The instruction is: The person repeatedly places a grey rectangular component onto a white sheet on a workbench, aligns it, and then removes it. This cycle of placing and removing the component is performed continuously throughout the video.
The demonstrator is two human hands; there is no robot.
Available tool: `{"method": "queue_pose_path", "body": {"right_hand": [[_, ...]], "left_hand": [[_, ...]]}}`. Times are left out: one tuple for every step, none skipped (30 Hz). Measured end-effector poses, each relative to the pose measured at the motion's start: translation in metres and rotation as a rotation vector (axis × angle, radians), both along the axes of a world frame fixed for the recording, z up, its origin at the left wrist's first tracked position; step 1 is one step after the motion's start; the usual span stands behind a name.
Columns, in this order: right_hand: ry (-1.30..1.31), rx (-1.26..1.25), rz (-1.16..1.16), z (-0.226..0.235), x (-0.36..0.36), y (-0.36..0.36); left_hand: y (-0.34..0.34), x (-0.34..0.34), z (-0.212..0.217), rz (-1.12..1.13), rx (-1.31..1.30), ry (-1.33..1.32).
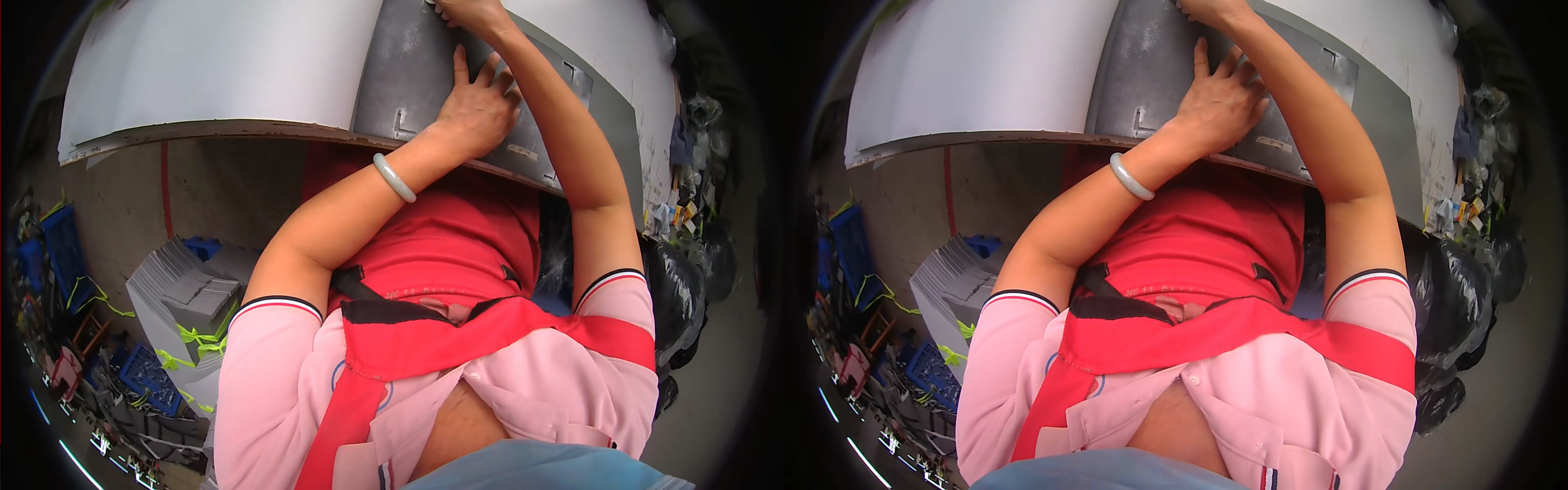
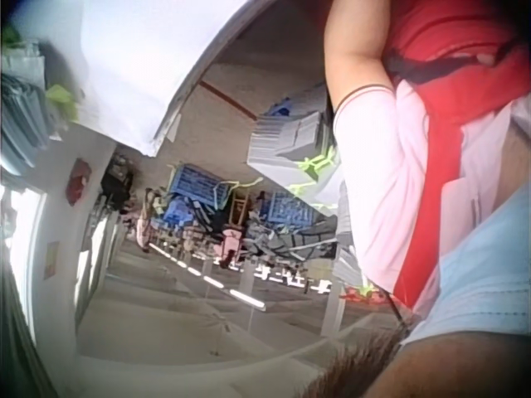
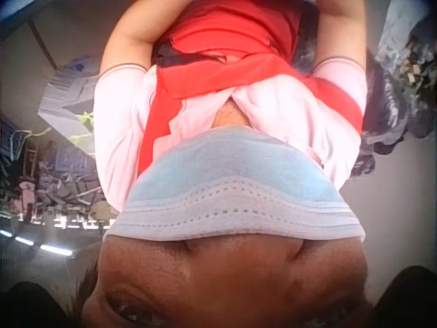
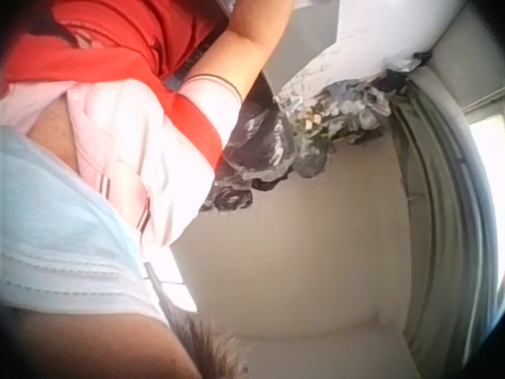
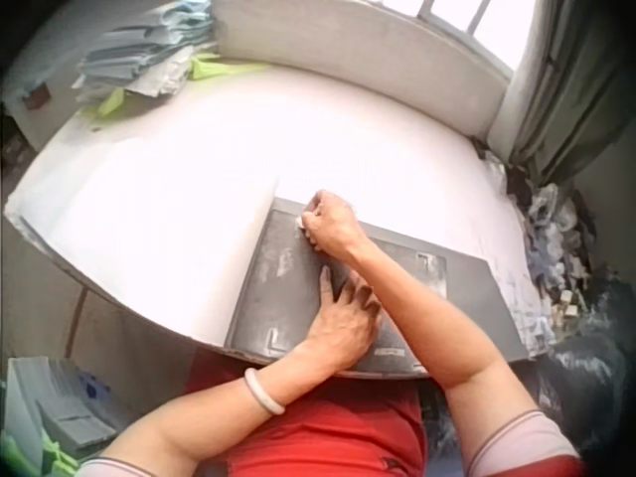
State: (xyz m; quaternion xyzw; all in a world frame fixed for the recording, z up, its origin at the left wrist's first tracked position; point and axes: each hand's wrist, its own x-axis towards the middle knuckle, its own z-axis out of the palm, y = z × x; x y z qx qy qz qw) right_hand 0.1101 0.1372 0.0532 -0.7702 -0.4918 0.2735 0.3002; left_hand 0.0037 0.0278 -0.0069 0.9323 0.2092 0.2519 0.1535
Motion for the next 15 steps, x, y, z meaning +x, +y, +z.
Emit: {"method": "queue_pose_path", "body": {"right_hand": [[-0.009, -0.012, 0.001, 0.001, -0.002, 0.001], [-0.019, -0.025, 0.002, 0.003, -0.003, 0.002], [-0.03, -0.036, 0.002, 0.005, -0.003, 0.002], [0.007, -0.077, 0.024, 0.005, 0.0, 0.003], [0.042, -0.118, 0.045, 0.005, 0.004, 0.005], [0.078, -0.159, 0.075, 0.008, 0.004, 0.006], [0.104, -0.12, 0.064, 0.01, 0.004, -0.002], [0.13, -0.082, 0.052, 0.012, 0.003, -0.017], [0.155, -0.049, 0.044, 0.014, -0.001, -0.03], [0.159, -0.085, 0.093, 0.015, -0.009, -0.043], [0.164, -0.121, 0.142, 0.017, -0.016, -0.055], [0.175, -0.166, 0.197, 0.016, -0.028, -0.07], [-0.083, -0.134, 0.22, 0.014, -0.04, -0.09], [-0.34, -0.101, 0.248, 0.011, -0.057, -0.107], [-0.597, -0.054, 0.288, 0.008, -0.072, -0.116]], "left_hand": [[0.001, 0.0, 0.0, 0.002, 0.003, -0.01], [0.001, 0.0, -0.001, 0.002, 0.003, -0.012], [0.001, 0.0, -0.001, 0.002, 0.004, -0.016], [0.0, 0.001, 0.0, 0.001, 0.005, -0.019], [0.0, 0.002, -0.001, -0.001, 0.0, -0.039], [0.0, 0.002, -0.001, 0.005, -0.006, -0.058], [0.0, 0.002, -0.002, 0.011, -0.011, -0.078], [0.001, 0.002, -0.003, 0.001, 0.018, -0.055], [0.001, 0.003, -0.002, -0.004, 0.042, -0.033], [-0.001, 0.003, -0.003, -0.003, 0.06, -0.006], [0.003, 0.009, -0.011, 0.0, -0.06, -0.087], [0.007, 0.016, -0.027, 0.011, -0.186, -0.164], [0.001, 0.012, -0.029, 0.034, -0.091, -0.209], [-0.005, 0.009, -0.03, 0.067, 0.006, -0.255], [-0.007, 0.011, -0.035, 0.14, 0.102, -0.251]]}}
